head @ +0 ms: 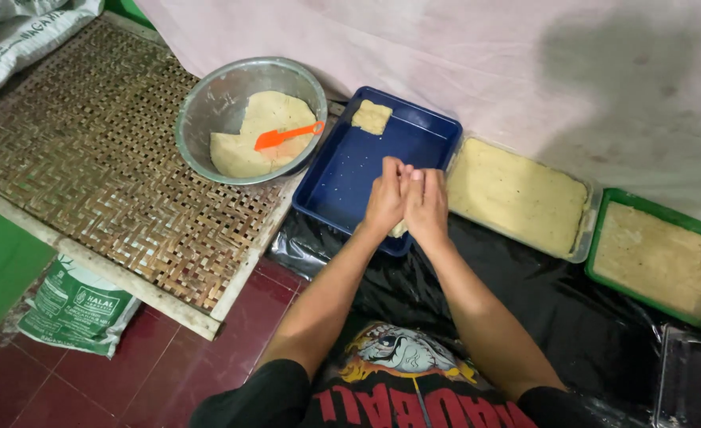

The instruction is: Rolling and flattening pieces of dough using a manual dough sheeter machine.

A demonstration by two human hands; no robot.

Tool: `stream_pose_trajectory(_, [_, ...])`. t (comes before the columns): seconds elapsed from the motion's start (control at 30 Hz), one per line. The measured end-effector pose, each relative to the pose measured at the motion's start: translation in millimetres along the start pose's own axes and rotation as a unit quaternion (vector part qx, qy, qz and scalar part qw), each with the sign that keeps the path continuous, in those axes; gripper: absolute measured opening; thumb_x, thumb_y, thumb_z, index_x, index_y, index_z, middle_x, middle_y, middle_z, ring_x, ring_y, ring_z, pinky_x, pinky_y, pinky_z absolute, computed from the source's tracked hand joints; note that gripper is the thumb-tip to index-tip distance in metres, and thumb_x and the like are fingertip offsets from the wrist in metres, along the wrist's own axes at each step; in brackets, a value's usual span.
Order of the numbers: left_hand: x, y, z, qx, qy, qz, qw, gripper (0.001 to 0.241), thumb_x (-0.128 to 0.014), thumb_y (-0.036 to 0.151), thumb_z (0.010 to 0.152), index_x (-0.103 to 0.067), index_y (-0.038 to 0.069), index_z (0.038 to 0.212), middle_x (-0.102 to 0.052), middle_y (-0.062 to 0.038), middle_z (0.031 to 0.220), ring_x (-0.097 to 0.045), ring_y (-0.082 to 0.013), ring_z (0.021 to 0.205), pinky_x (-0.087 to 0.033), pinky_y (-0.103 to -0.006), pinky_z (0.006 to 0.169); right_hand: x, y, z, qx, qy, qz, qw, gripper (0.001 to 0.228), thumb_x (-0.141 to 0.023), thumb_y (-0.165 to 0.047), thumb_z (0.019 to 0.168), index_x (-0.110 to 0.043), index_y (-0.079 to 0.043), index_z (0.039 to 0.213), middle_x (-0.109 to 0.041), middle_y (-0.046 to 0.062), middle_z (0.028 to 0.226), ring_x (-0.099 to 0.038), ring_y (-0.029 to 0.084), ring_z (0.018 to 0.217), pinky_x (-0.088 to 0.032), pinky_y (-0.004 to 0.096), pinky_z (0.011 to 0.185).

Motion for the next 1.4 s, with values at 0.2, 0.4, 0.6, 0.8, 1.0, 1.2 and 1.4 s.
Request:
stream_pose_trajectory(0.2, [-5, 2, 2, -0.030, -0.007, -0.111, 0.993, 0.030, -0.027, 0.035, 0.111, -0.039, 0.009, 0.117, -0.051, -0.021, 0.091, -0.059, -0.0474, 0.092, -0.048, -0.0549, 0.086, 16, 10, 12, -0.037, 0.053, 0.013, 0.998, 0.049, -0.052, -0.039, 0.113, -0.053, -0.010, 0.074, -0.060, 0.021, 0.069, -0.065, 0.042, 0.075, -0.048, 0.048, 0.067])
stream_pose_trajectory(0.4, [-3, 1, -21, -0.005, 0.159, -0.072, 0.985, 0.028, -0.037, 0.023, 0.112, -0.055, 0.003, 0.122, -0.060, -0.023, 0.106, -0.061, -0.0430, 0.102, -0.048, -0.0487, 0.095, 16, 52, 36, -0.216, 0.191, 0.267, 0.919, 0.048, -0.065, -0.039, 0.099, -0.053, -0.016, 0.058, -0.055, 0.000, 0.059, -0.053, 0.013, 0.059, -0.041, 0.023, 0.057])
stream_pose_trajectory(0.6, [-21, -4, -26, -0.076, 0.265, 0.042, 0.960, 0.023, -0.042, 0.023, 0.113, -0.060, 0.009, 0.113, -0.056, -0.013, 0.091, -0.060, -0.0368, 0.091, -0.050, -0.0424, 0.084, -24, 59, 11, -0.360, 0.141, 0.259, 0.885, 0.037, -0.055, -0.044, 0.086, -0.071, -0.011, 0.081, -0.068, 0.006, 0.089, -0.063, 0.022, 0.088, -0.051, 0.033, 0.080])
stream_pose_trajectory(0.8, [25, -11, -4, 0.068, 0.225, 0.047, 0.971, 0.051, -0.048, 0.043, 0.106, -0.067, 0.006, 0.077, -0.068, -0.025, 0.076, -0.067, -0.0503, 0.088, -0.051, -0.0580, 0.074, -7, -8, 3, -0.109, -0.029, 0.099, 0.989, 0.042, -0.038, -0.037, 0.111, -0.063, -0.005, 0.123, -0.062, 0.020, 0.115, -0.059, 0.040, 0.115, -0.043, 0.046, 0.105])
stream_pose_trajectory(1.0, [22, 8, -6, 0.020, 0.153, 0.132, 0.979, 0.053, -0.047, 0.046, 0.105, -0.070, 0.011, 0.073, -0.070, -0.020, 0.071, -0.071, -0.0457, 0.079, -0.055, -0.0559, 0.067, -3, -14, 8, -0.057, 0.025, -0.009, 0.998, 0.042, -0.047, -0.041, 0.112, -0.066, -0.014, 0.086, -0.071, 0.014, 0.083, -0.070, 0.038, 0.090, -0.053, 0.047, 0.076])
stream_pose_trajectory(1.2, [14, 6, -18, 0.051, 0.031, -0.061, 0.996, 0.040, -0.024, 0.046, 0.108, -0.045, 0.017, 0.125, -0.069, -0.030, 0.103, -0.066, -0.0546, 0.104, -0.050, -0.0594, 0.089, -4, 36, 17, -0.174, 0.158, 0.103, 0.967, 0.051, -0.064, -0.045, 0.103, -0.068, -0.009, 0.067, -0.064, 0.012, 0.064, -0.061, 0.023, 0.069, -0.046, 0.040, 0.070])
stream_pose_trajectory(1.4, [-6, -1, -38, -0.048, 0.177, -0.029, 0.983, 0.030, -0.038, 0.021, 0.112, -0.051, 0.003, 0.133, -0.057, -0.024, 0.114, -0.057, -0.0493, 0.112, -0.048, -0.0533, 0.098, -5, 25, 21, -0.313, 0.261, 0.293, 0.865, 0.049, -0.072, -0.051, 0.091, -0.062, -0.010, 0.066, -0.061, 0.003, 0.066, -0.057, 0.017, 0.068, -0.044, 0.027, 0.066])
Point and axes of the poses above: each hand's wrist, its own z-axis towards the middle knuckle, its own x-axis out of the back of the hand, y = z × x, the point moved 5 cm from there along z, towards the middle knuckle
